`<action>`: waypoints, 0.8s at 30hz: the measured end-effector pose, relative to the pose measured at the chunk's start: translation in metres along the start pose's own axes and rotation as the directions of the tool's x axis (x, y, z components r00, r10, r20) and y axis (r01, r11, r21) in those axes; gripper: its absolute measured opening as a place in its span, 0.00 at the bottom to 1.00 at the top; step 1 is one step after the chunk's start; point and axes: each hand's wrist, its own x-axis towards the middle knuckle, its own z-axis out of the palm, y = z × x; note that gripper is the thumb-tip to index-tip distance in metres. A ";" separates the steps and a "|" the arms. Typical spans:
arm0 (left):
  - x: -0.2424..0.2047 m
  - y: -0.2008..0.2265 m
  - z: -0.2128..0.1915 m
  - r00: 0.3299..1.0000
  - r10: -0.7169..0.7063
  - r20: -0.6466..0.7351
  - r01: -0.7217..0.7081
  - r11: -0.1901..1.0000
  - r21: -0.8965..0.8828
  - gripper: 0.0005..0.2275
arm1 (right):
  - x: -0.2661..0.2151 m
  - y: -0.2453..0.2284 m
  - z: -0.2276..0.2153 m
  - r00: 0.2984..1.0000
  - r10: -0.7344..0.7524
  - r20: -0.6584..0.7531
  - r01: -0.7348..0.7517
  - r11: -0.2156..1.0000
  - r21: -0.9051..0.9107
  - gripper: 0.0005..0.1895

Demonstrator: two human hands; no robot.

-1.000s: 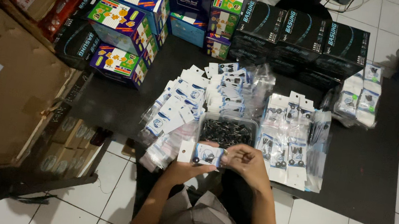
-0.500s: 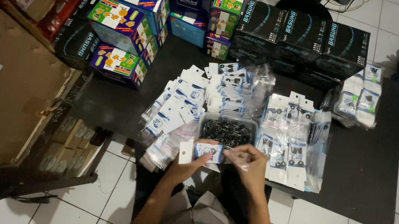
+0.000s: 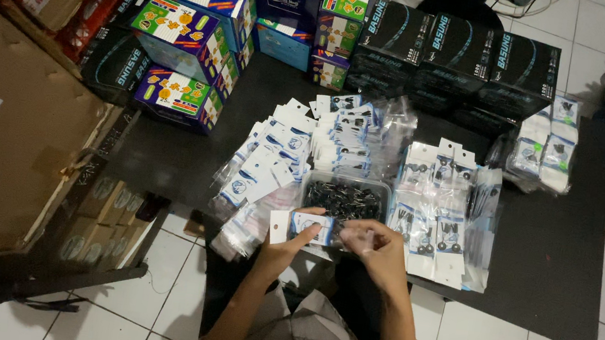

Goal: The person sits on the floor and repeatedly picks small black components from a plastic container, places them into clear plastic sleeves attached to white cardboard backings, and sets the completed packages aside on the table.

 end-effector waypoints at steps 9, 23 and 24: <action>0.006 0.030 0.006 0.986 -0.074 -0.146 0.067 0.996 -0.056 0.10 | -0.003 0.009 0.014 0.982 0.125 -0.144 -0.092 0.973 0.214 0.10; 0.005 0.042 -0.001 0.986 -0.079 -0.149 0.076 0.997 -0.024 0.14 | 0.004 -0.020 0.005 0.994 0.023 0.111 -0.037 0.991 0.130 0.11; 0.007 0.035 -0.001 0.988 -0.072 -0.136 0.069 0.997 -0.022 0.13 | 0.002 -0.029 0.005 0.992 0.017 0.125 -0.034 0.990 0.134 0.09</action>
